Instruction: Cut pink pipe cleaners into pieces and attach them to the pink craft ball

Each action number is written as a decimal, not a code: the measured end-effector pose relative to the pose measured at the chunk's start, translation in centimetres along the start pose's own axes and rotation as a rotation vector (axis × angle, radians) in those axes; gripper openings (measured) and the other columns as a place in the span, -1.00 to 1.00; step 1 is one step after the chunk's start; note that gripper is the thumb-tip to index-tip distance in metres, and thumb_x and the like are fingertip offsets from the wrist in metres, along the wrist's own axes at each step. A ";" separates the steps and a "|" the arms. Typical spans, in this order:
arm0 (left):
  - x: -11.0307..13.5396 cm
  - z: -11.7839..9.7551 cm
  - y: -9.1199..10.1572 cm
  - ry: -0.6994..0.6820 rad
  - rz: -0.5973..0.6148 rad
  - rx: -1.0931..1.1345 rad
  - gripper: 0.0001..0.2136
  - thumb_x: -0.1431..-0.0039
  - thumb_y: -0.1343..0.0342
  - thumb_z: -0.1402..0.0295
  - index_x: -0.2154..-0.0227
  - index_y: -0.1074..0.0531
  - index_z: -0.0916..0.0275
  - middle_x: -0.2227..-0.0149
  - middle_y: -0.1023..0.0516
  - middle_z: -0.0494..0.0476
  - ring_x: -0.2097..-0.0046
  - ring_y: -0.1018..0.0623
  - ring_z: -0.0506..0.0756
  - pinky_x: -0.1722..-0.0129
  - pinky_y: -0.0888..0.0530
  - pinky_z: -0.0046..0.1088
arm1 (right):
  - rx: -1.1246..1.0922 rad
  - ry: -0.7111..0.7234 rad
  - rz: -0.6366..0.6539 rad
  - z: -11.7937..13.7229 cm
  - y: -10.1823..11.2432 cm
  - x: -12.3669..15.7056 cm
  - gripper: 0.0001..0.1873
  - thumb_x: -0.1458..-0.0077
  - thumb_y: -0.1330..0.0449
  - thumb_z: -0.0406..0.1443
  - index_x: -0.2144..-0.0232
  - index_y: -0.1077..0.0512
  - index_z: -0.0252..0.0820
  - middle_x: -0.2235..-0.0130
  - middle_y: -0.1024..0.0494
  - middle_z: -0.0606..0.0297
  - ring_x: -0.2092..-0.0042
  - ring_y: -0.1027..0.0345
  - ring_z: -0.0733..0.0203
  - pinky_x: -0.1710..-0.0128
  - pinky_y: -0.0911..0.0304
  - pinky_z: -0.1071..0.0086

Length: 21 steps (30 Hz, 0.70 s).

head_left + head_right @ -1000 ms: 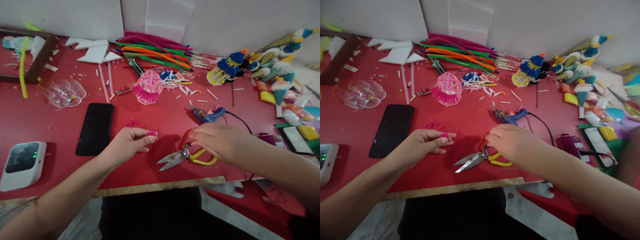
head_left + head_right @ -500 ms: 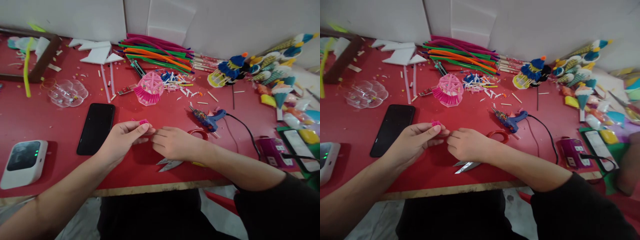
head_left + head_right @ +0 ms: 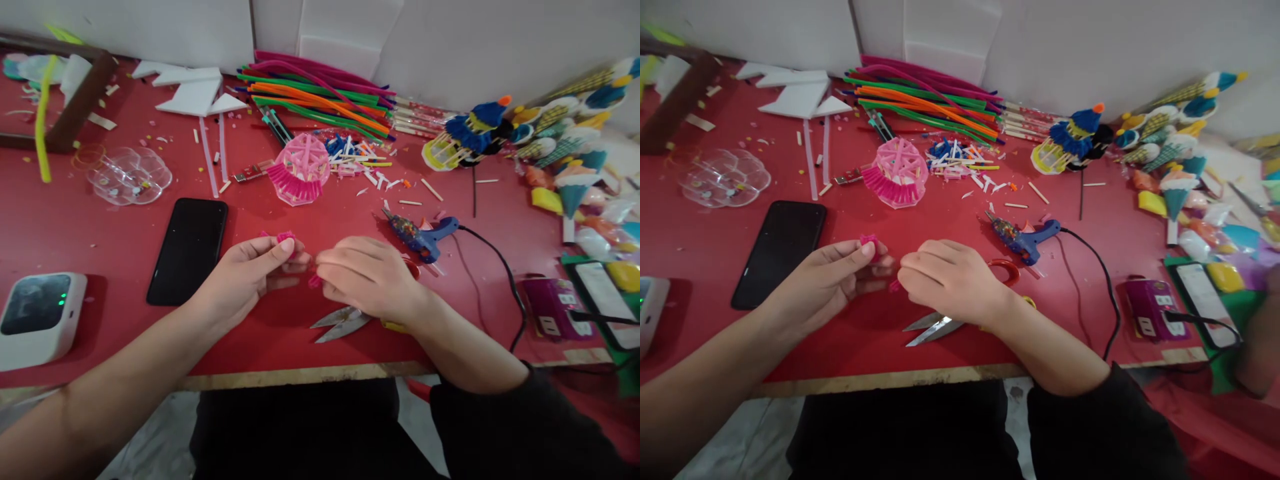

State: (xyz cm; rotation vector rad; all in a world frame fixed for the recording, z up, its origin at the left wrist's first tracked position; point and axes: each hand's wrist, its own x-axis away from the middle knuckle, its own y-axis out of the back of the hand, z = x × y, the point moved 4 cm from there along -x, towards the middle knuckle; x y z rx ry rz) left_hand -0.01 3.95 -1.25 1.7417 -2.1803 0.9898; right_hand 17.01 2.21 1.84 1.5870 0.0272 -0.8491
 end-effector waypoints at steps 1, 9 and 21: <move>0.0 0.0 -0.1 0.012 0.012 -0.008 -0.86 -0.06 -0.37 0.26 0.42 -0.61 0.21 0.32 -0.70 0.08 0.26 -0.66 0.07 0.20 -0.61 -0.43 | -0.005 -0.004 -0.051 -0.1 0.5 0.0 -0.85 -0.26 -0.13 -0.42 0.31 -0.50 -0.19 0.25 -0.64 0.21 0.24 -0.42 0.19 0.24 -0.38 0.30; 0.2 0.9 -0.7 0.191 0.172 -0.067 -0.82 0.02 -0.42 0.24 0.50 -0.63 0.24 0.47 -0.68 0.11 0.43 -0.64 -0.01 0.37 -0.57 -0.59 | 0.057 -0.007 -0.136 -0.3 1.5 -0.3 -0.82 -0.27 -0.15 -0.43 0.25 -0.54 -0.12 0.24 -0.67 0.30 0.16 -0.42 0.16 0.15 -0.38 0.25; 0.5 1.2 -1.7 0.204 0.315 -0.150 -0.74 0.04 -0.43 0.21 0.56 -0.54 0.28 0.56 -0.59 0.01 0.51 -0.57 -0.05 0.42 -0.55 -0.59 | 0.031 0.003 -0.164 0.0 1.6 0.3 -0.81 -0.18 -0.24 -0.42 0.20 -0.51 -0.02 0.14 -0.63 0.30 0.07 -0.43 0.13 0.05 -0.38 0.18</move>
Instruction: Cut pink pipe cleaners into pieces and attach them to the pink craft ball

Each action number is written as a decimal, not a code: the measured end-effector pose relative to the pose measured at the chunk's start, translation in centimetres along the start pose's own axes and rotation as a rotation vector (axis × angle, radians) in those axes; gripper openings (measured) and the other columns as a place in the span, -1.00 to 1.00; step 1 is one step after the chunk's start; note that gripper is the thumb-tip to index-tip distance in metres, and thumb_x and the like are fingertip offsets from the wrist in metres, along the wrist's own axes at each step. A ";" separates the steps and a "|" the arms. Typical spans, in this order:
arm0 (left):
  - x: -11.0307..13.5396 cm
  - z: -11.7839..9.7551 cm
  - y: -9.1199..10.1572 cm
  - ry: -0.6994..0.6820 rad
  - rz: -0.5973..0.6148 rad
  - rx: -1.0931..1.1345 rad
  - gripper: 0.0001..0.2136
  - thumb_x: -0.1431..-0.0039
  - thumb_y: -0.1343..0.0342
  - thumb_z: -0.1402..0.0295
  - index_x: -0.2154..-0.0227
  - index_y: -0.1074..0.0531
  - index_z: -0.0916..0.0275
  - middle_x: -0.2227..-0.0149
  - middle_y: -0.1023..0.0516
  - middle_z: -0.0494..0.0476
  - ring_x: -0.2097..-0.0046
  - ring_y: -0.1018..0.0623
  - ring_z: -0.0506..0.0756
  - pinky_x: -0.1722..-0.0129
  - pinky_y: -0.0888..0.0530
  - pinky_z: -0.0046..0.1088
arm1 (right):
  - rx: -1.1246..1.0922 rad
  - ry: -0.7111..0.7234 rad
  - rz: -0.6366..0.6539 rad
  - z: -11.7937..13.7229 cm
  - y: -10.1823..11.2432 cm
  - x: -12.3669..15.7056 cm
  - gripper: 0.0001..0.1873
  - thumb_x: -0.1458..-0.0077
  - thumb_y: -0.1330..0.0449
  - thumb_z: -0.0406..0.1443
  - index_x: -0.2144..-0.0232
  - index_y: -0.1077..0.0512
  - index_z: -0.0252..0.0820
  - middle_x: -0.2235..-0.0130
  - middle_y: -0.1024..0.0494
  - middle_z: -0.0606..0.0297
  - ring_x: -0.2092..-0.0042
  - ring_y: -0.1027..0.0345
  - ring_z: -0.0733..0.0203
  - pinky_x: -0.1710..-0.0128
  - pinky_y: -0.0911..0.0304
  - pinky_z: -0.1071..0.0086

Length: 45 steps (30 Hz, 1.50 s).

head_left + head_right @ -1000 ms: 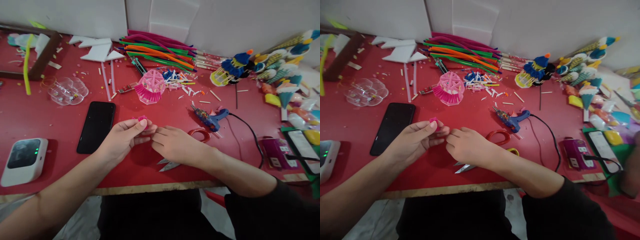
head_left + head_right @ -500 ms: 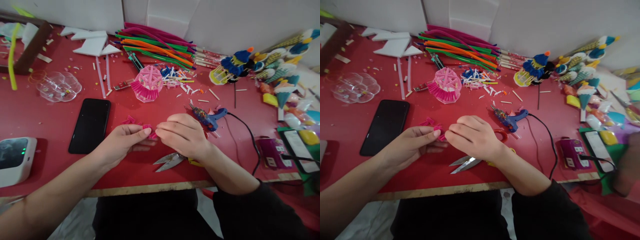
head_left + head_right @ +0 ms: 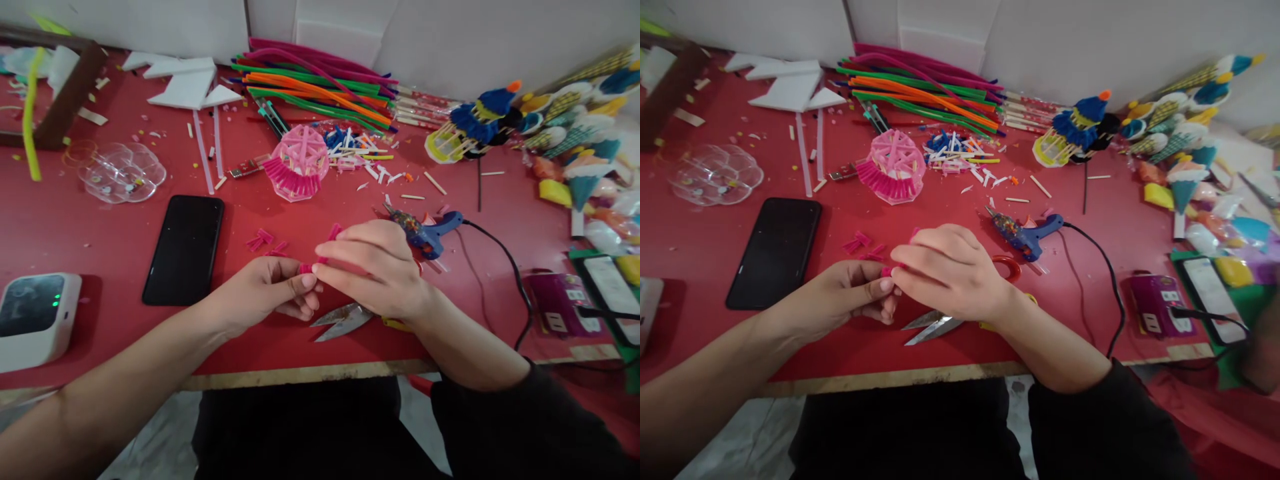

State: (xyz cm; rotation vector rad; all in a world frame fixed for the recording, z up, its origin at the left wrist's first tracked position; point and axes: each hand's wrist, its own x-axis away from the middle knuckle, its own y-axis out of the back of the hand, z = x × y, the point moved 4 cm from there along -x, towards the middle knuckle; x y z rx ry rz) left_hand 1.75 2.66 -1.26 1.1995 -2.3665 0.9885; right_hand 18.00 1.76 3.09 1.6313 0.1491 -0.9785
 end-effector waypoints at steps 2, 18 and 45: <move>0.0 -0.2 0.0 -0.054 -0.052 -0.015 -0.76 0.01 -0.41 0.22 0.54 -0.54 0.27 0.55 -0.60 0.03 0.49 -0.58 -0.04 0.39 -0.56 -0.58 | -0.007 -0.125 -0.097 0.1 0.1 0.2 -0.71 -0.12 -0.26 -0.45 0.11 -0.46 -0.05 0.19 -0.57 0.25 0.14 -0.41 0.14 0.10 -0.37 0.20; -0.4 -0.1 1.2 -0.116 -0.292 0.043 -0.91 -0.19 -0.26 0.38 0.40 -0.59 0.27 0.42 -0.69 0.08 0.47 -0.60 -0.05 0.41 -0.55 -0.62 | -0.821 -0.943 -0.122 -3.1 -1.5 1.0 -0.79 -0.20 -0.28 -0.16 0.38 -0.53 -0.18 0.40 -0.61 0.33 0.45 -0.46 0.34 0.43 -0.41 0.43; -0.4 0.4 0.7 -0.133 -0.116 -0.078 -0.84 -0.10 -0.35 0.23 0.39 -0.66 0.22 0.38 -0.72 0.10 0.34 -0.68 0.02 0.30 -0.61 -0.57 | -0.954 -0.909 0.025 -2.5 -2.0 0.6 -0.76 -0.02 -0.42 -0.13 0.46 -0.59 -0.18 0.38 -0.66 0.31 0.38 -0.49 0.30 0.43 -0.37 0.44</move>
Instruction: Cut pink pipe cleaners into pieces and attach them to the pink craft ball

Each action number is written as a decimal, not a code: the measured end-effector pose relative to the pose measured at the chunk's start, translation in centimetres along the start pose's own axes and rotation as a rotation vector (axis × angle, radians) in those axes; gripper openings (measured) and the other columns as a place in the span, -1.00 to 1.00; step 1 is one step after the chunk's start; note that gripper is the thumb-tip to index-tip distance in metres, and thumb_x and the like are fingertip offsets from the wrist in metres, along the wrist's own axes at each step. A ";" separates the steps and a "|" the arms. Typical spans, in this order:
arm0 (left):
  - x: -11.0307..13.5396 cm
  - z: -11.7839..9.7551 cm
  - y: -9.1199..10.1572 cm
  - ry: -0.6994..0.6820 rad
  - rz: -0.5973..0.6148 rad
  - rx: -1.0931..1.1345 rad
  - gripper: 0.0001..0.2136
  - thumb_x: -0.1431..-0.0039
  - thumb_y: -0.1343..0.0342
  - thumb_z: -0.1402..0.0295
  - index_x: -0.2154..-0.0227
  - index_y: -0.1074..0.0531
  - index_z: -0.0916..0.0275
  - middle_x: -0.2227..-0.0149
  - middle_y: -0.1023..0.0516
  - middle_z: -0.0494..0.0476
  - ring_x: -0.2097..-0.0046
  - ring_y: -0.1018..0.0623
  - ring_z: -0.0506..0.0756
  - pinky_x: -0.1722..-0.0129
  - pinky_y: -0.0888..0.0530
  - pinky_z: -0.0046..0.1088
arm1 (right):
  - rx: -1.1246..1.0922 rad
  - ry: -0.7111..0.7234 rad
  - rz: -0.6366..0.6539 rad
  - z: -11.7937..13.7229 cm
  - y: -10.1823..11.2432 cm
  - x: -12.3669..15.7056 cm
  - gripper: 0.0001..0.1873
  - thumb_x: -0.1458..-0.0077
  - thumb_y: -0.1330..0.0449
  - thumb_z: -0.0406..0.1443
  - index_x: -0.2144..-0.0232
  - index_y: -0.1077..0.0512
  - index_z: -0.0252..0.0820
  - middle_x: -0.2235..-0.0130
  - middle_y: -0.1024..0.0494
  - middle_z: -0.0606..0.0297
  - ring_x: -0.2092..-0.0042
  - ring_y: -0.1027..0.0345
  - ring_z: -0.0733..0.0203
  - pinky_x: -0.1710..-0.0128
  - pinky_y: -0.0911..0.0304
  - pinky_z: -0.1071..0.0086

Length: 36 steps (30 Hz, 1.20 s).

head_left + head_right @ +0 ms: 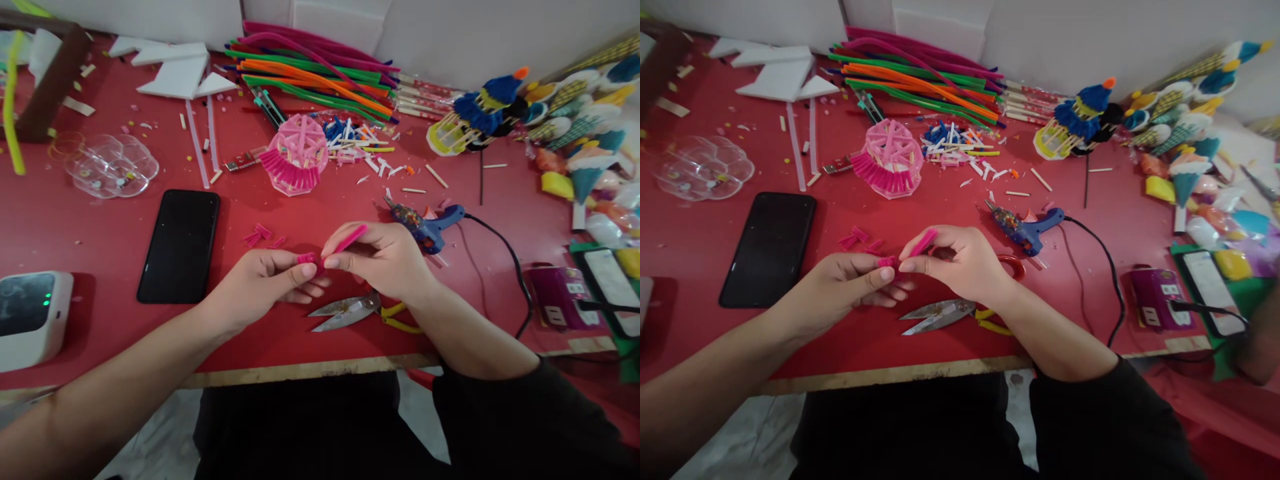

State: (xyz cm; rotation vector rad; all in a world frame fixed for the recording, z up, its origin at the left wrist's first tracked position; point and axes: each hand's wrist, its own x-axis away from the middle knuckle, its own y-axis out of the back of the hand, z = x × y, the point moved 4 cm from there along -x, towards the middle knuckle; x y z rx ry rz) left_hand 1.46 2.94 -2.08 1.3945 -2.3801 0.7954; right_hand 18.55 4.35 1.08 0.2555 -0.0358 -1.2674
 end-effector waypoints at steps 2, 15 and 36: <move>0.0 0.1 -0.2 0.028 0.052 0.035 -0.86 -0.09 -0.36 0.25 0.40 -0.66 0.22 0.41 -0.71 0.07 0.37 -0.67 -0.02 0.33 -0.60 -0.62 | -0.021 -0.023 0.034 -0.1 -0.1 0.0 -0.73 -0.01 -0.42 -0.10 0.47 -0.59 -0.19 0.39 -0.65 0.30 0.37 -0.49 0.29 0.41 -0.37 0.45; 0.1 0.4 -1.0 0.185 0.258 0.187 -0.75 0.03 -0.44 0.19 0.45 -0.64 0.29 0.41 -0.71 0.12 0.43 -0.64 -0.04 0.37 -0.59 -0.63 | -0.244 -0.067 0.191 -0.4 -0.6 0.0 -0.92 0.00 -0.44 -0.35 0.40 -0.60 -0.22 0.42 -0.61 0.35 0.39 -0.49 0.36 0.35 -0.43 0.50; -0.2 0.2 -0.2 0.015 0.001 0.166 -0.72 0.06 -0.45 0.15 0.45 -0.61 0.28 0.45 -0.67 0.05 0.44 -0.59 -0.06 0.36 -0.57 -0.60 | 0.083 0.079 -0.084 -0.7 -0.7 1.0 -0.43 -0.06 -0.41 -0.17 -0.08 -0.33 -0.08 0.21 -0.59 0.32 0.23 -0.55 0.25 0.28 -0.51 0.41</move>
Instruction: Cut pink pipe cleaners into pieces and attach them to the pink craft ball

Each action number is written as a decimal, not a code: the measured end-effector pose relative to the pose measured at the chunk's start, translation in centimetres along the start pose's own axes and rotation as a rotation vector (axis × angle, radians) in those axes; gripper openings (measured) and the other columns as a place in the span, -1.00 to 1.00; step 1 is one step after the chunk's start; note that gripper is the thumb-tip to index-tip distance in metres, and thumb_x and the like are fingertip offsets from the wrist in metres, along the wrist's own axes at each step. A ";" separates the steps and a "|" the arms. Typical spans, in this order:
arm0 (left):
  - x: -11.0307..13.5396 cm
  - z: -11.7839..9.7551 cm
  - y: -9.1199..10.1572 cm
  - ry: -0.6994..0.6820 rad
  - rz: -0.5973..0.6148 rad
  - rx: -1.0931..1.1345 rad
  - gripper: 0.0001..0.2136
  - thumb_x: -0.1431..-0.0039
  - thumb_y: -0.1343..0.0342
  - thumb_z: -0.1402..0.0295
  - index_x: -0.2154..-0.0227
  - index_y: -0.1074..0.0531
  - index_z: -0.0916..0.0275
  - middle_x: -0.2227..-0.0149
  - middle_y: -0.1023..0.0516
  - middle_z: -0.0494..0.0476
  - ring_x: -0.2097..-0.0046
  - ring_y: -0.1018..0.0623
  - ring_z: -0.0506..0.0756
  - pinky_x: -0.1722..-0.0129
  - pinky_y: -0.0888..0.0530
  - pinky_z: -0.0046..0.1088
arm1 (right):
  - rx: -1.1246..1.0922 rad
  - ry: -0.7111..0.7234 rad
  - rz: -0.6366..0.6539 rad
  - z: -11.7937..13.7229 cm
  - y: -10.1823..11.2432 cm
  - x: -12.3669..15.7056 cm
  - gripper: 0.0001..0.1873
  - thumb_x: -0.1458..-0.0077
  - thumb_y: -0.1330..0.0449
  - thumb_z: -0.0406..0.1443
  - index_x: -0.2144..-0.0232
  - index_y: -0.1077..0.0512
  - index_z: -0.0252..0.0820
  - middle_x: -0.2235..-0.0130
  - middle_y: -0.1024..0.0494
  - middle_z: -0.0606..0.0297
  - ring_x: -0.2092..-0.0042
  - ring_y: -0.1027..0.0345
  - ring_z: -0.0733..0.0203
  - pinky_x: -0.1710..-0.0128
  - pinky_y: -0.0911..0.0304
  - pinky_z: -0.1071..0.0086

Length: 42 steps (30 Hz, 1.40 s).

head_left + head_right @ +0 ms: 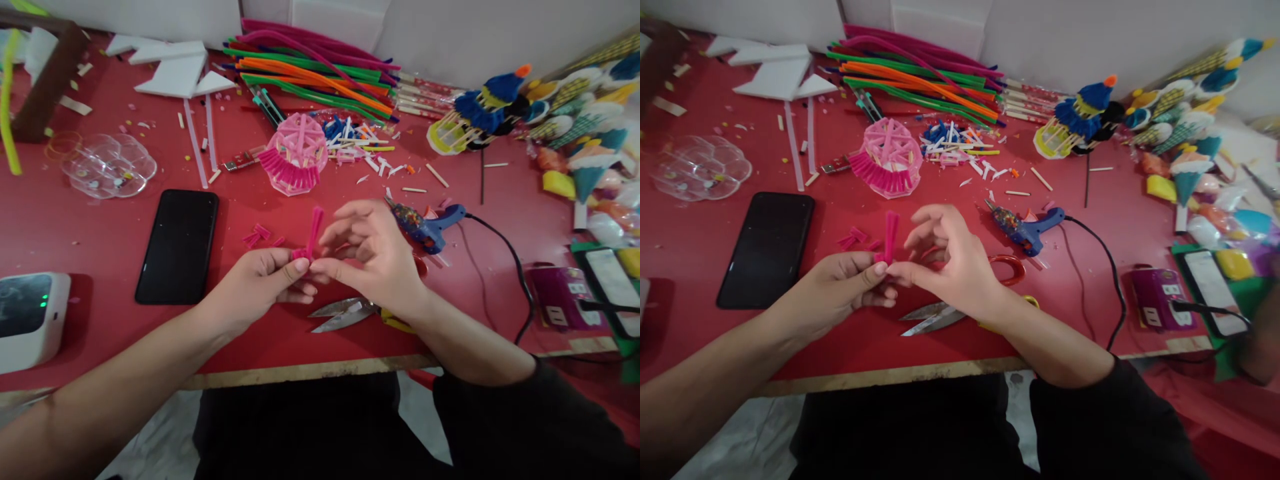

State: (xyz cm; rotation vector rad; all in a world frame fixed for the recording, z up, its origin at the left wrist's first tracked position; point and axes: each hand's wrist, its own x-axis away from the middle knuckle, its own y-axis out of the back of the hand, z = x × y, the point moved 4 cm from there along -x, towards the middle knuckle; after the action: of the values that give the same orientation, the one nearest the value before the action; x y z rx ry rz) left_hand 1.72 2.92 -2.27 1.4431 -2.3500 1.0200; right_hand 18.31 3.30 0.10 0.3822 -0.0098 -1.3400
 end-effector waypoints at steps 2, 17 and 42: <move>0.0 -0.1 0.3 -0.058 -0.040 -0.007 -0.72 0.05 -0.44 0.14 0.45 -0.61 0.27 0.45 -0.66 0.03 0.38 -0.62 -0.02 0.28 -0.58 -0.55 | 0.243 0.228 0.055 0.8 -0.3 0.3 -0.37 -0.12 -0.37 -0.17 -0.19 -0.26 -0.01 0.08 -0.60 0.25 0.09 -0.56 0.19 0.12 -0.53 0.32; 0.0 0.2 -0.2 -0.119 0.031 -0.257 -0.84 -0.15 -0.30 0.25 0.28 -0.65 0.21 0.27 -0.72 0.05 0.18 -0.65 0.08 -0.02 -0.49 -0.37 | 0.845 0.632 0.222 1.7 -1.9 1.4 -0.69 -0.31 -0.11 -0.42 -0.04 -0.47 -0.45 0.00 -0.64 -0.07 -0.04 -0.56 0.01 -0.15 -0.46 0.14; 0.3 -0.4 -0.7 -0.127 0.162 -0.183 -0.83 -0.15 -0.30 0.23 0.39 -0.66 0.23 0.31 -0.72 0.10 0.12 -0.66 0.12 -0.05 -0.49 -0.35 | 0.796 0.705 0.140 2.9 -1.3 1.2 -0.77 -0.32 -0.16 -0.31 0.05 -0.51 -0.32 0.11 -0.70 0.14 0.11 -0.63 0.19 -0.01 -0.54 0.39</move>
State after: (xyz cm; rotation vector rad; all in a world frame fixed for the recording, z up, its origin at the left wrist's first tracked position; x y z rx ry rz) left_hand 2.11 2.71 -1.51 1.3028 -2.6089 0.7440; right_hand 16.72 1.15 2.21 1.4830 0.0181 -0.9565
